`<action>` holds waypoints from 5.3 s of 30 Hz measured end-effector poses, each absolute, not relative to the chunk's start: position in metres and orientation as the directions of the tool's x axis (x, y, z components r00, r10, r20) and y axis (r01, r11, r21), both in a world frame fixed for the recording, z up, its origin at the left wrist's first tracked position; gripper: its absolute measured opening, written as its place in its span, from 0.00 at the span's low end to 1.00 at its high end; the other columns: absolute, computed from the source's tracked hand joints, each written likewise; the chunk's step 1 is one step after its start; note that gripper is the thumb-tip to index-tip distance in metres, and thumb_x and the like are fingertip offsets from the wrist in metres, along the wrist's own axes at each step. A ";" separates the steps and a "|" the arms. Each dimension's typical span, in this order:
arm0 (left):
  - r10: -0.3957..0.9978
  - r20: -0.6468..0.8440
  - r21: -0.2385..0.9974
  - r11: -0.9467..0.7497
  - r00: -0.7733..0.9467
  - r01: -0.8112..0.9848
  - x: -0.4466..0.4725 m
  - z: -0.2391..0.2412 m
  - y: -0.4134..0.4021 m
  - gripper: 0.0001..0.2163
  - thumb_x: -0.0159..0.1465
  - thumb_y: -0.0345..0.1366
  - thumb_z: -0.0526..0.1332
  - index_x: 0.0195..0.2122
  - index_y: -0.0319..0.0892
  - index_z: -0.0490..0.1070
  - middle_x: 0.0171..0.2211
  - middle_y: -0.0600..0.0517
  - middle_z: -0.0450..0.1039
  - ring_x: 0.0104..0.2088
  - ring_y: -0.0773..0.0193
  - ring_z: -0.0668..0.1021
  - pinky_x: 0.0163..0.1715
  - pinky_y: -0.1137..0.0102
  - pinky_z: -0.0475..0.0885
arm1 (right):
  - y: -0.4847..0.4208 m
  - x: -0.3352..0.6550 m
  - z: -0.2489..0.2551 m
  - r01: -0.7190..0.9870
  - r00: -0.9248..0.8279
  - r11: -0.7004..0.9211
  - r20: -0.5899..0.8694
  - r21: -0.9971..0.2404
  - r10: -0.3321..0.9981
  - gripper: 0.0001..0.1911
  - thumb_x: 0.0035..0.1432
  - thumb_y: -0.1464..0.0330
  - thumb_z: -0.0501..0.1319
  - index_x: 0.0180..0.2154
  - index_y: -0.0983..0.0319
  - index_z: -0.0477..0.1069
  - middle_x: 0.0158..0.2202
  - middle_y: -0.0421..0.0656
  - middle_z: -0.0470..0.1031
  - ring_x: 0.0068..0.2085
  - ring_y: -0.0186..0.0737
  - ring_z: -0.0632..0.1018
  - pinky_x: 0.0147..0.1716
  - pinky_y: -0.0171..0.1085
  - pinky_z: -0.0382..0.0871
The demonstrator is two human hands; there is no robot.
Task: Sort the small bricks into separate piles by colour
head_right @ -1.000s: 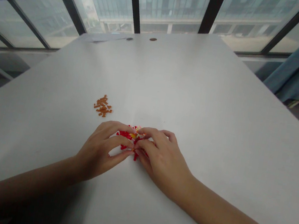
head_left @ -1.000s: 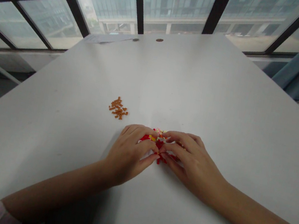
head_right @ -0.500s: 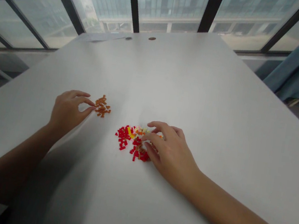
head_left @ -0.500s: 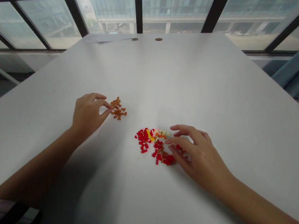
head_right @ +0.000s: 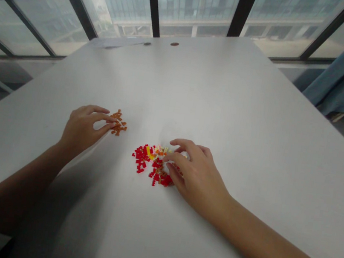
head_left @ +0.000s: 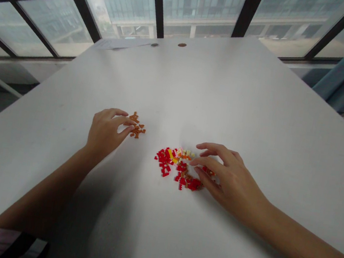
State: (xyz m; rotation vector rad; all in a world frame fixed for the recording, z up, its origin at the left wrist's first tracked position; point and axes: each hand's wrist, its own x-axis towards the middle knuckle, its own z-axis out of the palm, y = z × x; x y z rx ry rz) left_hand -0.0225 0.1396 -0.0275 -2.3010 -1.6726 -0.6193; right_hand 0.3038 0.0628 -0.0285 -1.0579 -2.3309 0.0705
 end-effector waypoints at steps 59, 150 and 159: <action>0.828 0.514 0.043 -0.287 0.225 0.957 -0.003 -0.019 0.139 0.04 0.62 0.37 0.63 0.34 0.46 0.78 0.46 0.47 0.76 0.48 0.51 0.76 0.51 0.54 0.66 | 0.061 0.299 -0.027 0.629 -0.618 0.717 0.365 -0.301 0.696 0.08 0.62 0.71 0.61 0.37 0.56 0.79 0.51 0.50 0.75 0.48 0.48 0.78 0.46 0.51 0.69; 0.627 0.523 0.243 -0.759 0.577 0.604 0.085 -0.019 0.057 0.03 0.63 0.31 0.62 0.32 0.43 0.73 0.44 0.47 0.77 0.46 0.58 0.76 0.49 0.60 0.70 | 0.053 0.286 -0.030 0.667 -0.560 0.687 0.415 -0.286 0.717 0.06 0.63 0.72 0.58 0.40 0.63 0.73 0.52 0.56 0.73 0.53 0.53 0.71 0.47 0.55 0.71; 0.703 0.527 0.175 -0.640 0.478 0.748 0.054 -0.016 0.087 0.03 0.62 0.31 0.63 0.31 0.44 0.73 0.46 0.49 0.78 0.48 0.56 0.77 0.52 0.57 0.67 | 0.057 0.292 -0.025 0.678 -0.563 0.686 0.412 -0.266 0.716 0.05 0.64 0.72 0.58 0.37 0.61 0.73 0.50 0.53 0.75 0.50 0.52 0.74 0.44 0.50 0.68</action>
